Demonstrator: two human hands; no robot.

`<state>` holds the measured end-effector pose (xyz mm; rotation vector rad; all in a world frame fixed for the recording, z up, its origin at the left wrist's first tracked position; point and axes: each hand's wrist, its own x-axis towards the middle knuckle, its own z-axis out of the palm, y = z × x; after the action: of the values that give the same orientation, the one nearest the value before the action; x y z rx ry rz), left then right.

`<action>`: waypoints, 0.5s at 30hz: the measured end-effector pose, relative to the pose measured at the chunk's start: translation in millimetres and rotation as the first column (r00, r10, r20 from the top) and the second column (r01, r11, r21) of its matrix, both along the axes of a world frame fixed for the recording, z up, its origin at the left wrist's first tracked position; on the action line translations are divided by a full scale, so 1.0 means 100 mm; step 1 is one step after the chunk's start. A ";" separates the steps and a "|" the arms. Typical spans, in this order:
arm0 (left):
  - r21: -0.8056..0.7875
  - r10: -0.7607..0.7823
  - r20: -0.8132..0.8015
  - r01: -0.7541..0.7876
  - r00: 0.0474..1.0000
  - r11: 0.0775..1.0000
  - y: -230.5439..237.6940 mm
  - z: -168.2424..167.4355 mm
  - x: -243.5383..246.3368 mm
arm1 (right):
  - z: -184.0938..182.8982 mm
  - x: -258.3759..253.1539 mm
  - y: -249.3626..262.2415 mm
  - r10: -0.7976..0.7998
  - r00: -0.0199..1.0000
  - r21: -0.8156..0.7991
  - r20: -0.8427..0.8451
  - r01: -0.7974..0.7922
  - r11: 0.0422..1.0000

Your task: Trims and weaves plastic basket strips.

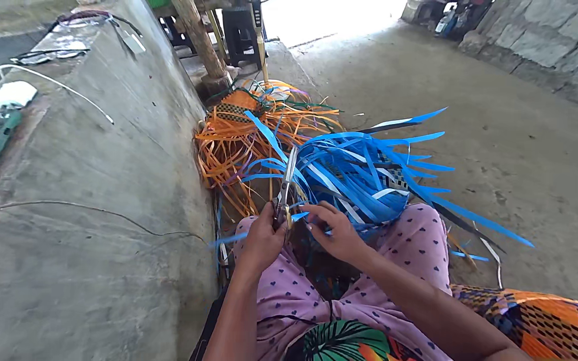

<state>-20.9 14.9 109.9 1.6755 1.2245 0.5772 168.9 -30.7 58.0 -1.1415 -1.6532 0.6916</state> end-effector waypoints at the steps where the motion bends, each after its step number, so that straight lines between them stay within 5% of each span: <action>1: -0.016 0.004 0.113 -0.002 0.994 1.000 -0.08 0.08 -0.01 | -0.02 -0.05 0.02 -0.004 1.000 0.056 0.024 0.003 0.998; 7: 0.105 -0.173 0.614 0.137 0.770 0.985 -0.24 0.07 -0.17 | 0.00 -0.04 0.11 -0.124 0.992 0.269 0.016 0.115 0.956; 11: 0.109 0.009 0.581 -0.089 0.814 0.990 -0.23 -0.16 -0.07 | 0.09 0.16 0.12 -0.189 0.976 0.029 -0.109 0.193 0.981; 15: 0.127 -0.033 0.319 -0.008 0.947 0.992 -0.36 -0.44 0.13 | 0.19 0.31 0.04 -0.174 0.942 -0.083 -0.285 0.157 0.984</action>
<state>-7.6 -21.4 65.7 1.6146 0.9562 0.8985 199.6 -26.4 76.5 -1.1455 -1.2801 0.7648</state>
